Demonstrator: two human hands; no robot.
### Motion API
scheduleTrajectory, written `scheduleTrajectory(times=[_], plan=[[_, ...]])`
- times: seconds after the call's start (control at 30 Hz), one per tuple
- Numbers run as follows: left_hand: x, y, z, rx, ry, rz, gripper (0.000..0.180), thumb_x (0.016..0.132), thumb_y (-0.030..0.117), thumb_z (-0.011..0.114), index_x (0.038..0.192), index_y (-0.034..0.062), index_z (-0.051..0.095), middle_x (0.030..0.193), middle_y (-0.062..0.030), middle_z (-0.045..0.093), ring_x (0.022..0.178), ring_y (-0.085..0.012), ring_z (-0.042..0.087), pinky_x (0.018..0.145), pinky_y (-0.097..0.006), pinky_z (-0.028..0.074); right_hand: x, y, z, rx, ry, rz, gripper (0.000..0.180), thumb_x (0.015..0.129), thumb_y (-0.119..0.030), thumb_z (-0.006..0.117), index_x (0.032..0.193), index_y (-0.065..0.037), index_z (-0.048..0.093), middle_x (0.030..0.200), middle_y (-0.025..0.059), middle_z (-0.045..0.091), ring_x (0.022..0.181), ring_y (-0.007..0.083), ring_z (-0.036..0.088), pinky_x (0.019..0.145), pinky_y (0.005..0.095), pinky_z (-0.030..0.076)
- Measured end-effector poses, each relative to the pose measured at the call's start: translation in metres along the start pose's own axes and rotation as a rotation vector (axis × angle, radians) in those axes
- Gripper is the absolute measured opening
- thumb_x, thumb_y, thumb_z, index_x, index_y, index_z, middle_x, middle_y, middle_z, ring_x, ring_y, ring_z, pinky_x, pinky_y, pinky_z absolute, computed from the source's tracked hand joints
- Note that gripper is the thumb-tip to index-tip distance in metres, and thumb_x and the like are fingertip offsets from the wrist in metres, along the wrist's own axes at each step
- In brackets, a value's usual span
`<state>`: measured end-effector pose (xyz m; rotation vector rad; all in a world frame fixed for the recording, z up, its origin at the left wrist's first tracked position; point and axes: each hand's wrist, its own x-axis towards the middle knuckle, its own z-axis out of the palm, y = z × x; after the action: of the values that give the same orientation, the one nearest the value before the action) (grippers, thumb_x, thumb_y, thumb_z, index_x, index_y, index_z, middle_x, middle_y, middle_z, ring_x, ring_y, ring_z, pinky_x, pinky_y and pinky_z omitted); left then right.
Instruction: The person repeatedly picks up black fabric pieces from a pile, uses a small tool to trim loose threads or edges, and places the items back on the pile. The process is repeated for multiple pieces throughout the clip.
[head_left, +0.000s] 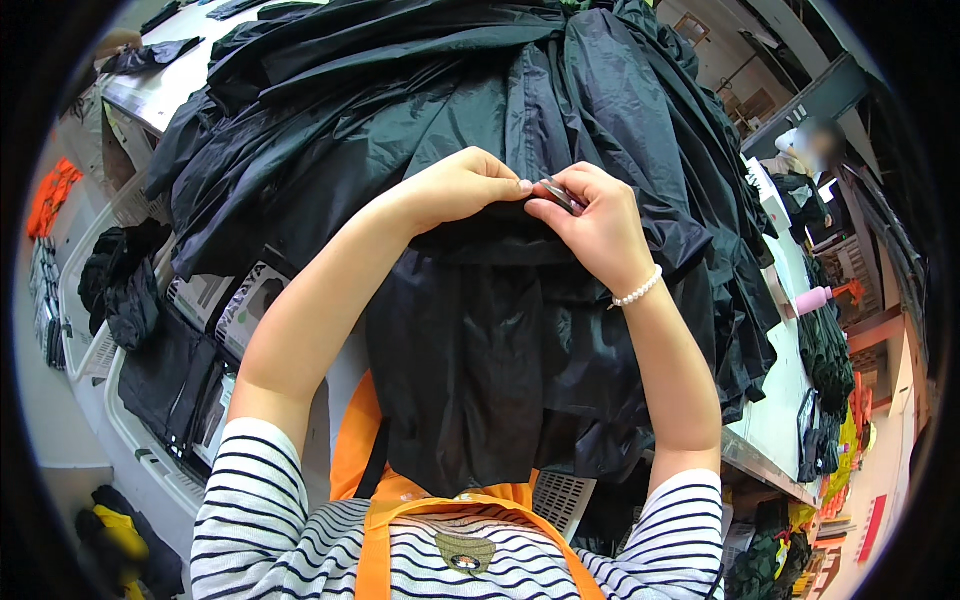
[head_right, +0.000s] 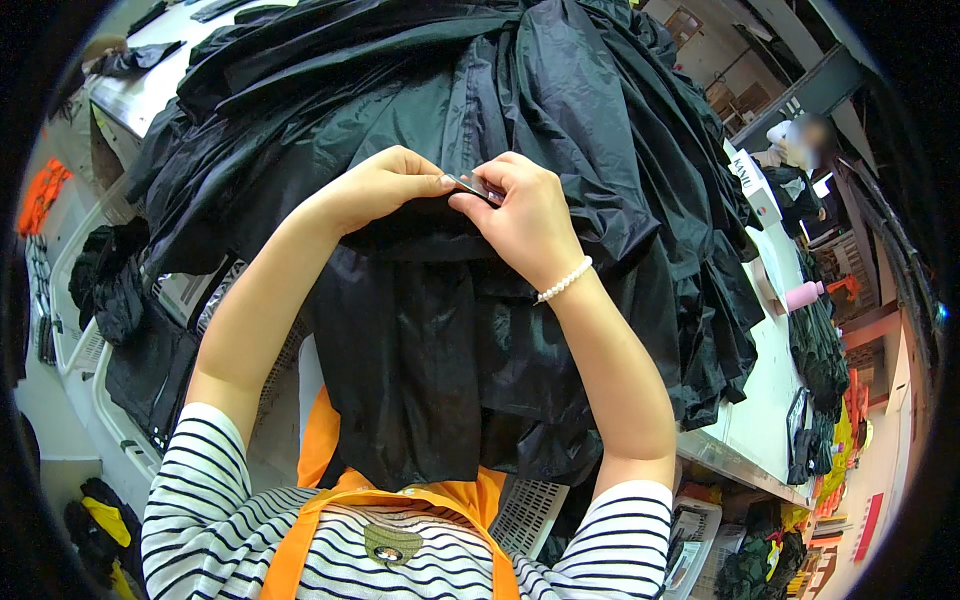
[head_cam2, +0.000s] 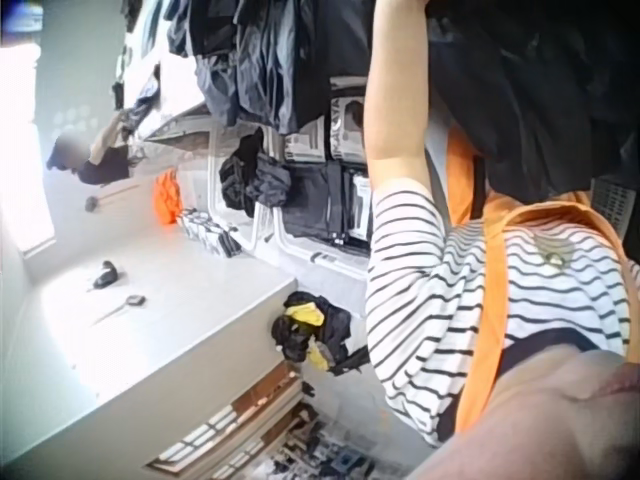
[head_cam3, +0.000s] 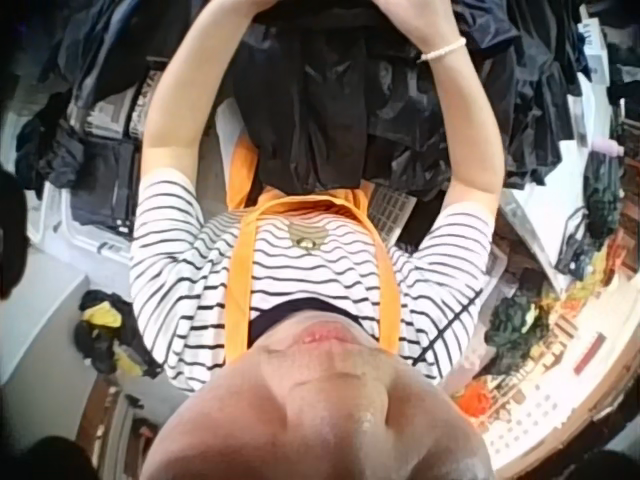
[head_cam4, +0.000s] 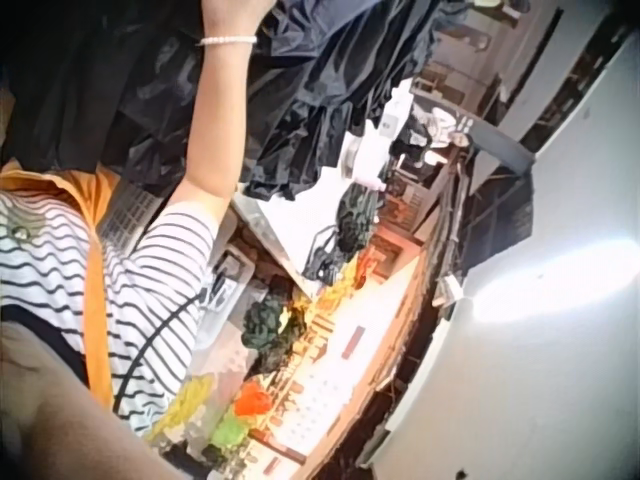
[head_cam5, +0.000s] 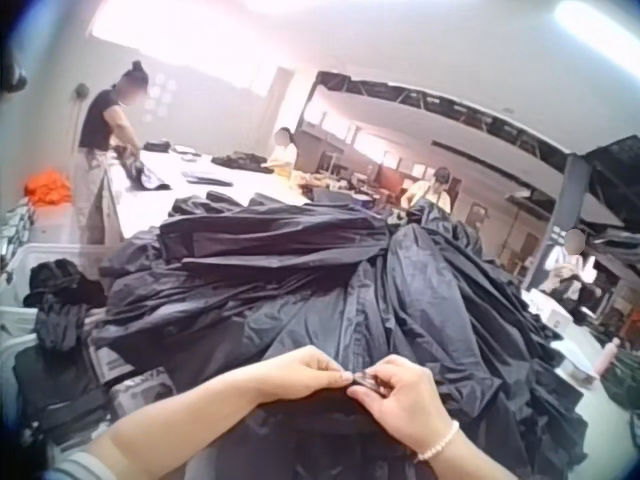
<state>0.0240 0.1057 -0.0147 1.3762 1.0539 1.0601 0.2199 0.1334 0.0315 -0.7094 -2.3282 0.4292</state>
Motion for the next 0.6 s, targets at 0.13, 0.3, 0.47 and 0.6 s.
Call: scheduleTrajectory(times=[0.13,0.3,0.47,0.6], plan=[[-0.002,-0.005,-0.006,-0.047,-0.091,0.074,0.027,0.09,0.019,0.066,0.101,-0.0048,0.069,0.091,-0.004,0.07,0.08,-0.0065,0.06,0.075,-0.021,0.048,0.001,0.003,0.011,0.074,0.083,-0.01,0.015,0.072,-0.003,0.074,0.084,0.003,0.067,0.074,0.0097,0.062,0.059,0.016,0.057,0.057,0.0268,0.046],[-0.008,0.006,-0.007,0.066,0.016,0.077,0.024,0.086,0.013,0.067,0.102,-0.0052,0.07,0.09,-0.0063,0.071,0.082,-0.0084,0.062,0.079,-0.022,0.049,-0.002,0.009,0.019,0.191,0.132,0.108,0.009,0.077,-0.003,0.072,0.082,0.003,0.067,0.071,0.004,0.064,0.058,0.0068,0.053,0.055,0.0219,0.044],[0.001,-0.001,-0.013,-0.196,0.02,-0.016,0.018,0.084,0.011,0.068,0.094,-0.0036,0.071,0.088,-0.0081,0.071,0.078,-0.0118,0.065,0.076,-0.024,0.051,-0.001,0.01,0.012,0.36,0.146,0.189,0.005,0.083,-0.001,0.068,0.085,0.002,0.065,0.074,-0.0005,0.061,0.062,0.0021,0.05,0.057,0.0176,0.043],[0.002,-0.001,-0.012,-0.311,0.056,-0.084,0.015,0.083,0.012,0.067,0.089,-0.002,0.071,0.086,-0.0088,0.071,0.075,-0.0134,0.066,0.073,-0.025,0.053,-0.006,0.002,0.011,0.204,0.155,0.095,0.015,0.085,-0.007,0.068,0.095,0.001,0.061,0.089,0.0059,0.06,0.071,0.0099,0.057,0.064,0.0225,0.048]])
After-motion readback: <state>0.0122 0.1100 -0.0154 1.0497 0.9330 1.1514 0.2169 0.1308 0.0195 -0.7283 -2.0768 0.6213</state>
